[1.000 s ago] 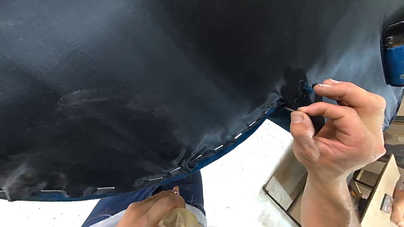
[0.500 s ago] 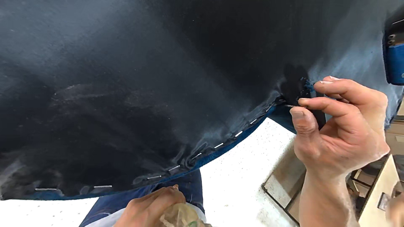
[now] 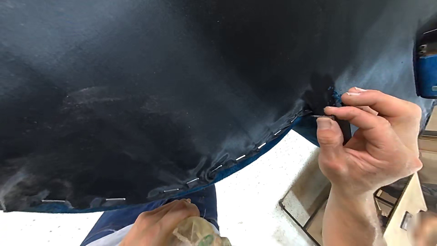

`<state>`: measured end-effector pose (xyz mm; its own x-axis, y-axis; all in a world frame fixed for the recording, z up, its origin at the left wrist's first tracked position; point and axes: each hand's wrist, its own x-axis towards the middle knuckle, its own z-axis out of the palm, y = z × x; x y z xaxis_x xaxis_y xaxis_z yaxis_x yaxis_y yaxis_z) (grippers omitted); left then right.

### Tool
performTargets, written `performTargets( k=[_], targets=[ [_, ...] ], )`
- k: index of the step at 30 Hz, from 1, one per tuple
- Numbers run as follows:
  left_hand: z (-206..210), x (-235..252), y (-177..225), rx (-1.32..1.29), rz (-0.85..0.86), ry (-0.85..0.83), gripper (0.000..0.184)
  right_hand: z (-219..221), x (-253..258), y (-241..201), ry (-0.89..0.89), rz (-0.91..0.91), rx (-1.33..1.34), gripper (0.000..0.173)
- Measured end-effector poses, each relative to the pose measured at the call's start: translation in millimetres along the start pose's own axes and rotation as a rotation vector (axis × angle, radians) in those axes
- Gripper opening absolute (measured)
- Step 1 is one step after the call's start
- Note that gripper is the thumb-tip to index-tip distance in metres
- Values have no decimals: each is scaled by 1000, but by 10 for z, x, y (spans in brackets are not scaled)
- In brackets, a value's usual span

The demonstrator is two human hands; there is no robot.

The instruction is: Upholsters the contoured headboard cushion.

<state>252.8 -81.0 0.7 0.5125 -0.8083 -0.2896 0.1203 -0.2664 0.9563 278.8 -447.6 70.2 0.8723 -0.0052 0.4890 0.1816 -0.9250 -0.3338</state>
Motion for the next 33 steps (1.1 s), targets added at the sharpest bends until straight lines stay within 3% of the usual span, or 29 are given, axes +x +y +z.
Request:
performTargets(
  k=[15, 33],
  targets=[
    [14, 1, -10, 22, -30, 3, 63, 14, 4, 17, -20, -83, -26, 10],
    [63, -25, -91, 26, -35, 12, 65, -10, 25, 38, -62, -35, 50, 15]
  ],
)
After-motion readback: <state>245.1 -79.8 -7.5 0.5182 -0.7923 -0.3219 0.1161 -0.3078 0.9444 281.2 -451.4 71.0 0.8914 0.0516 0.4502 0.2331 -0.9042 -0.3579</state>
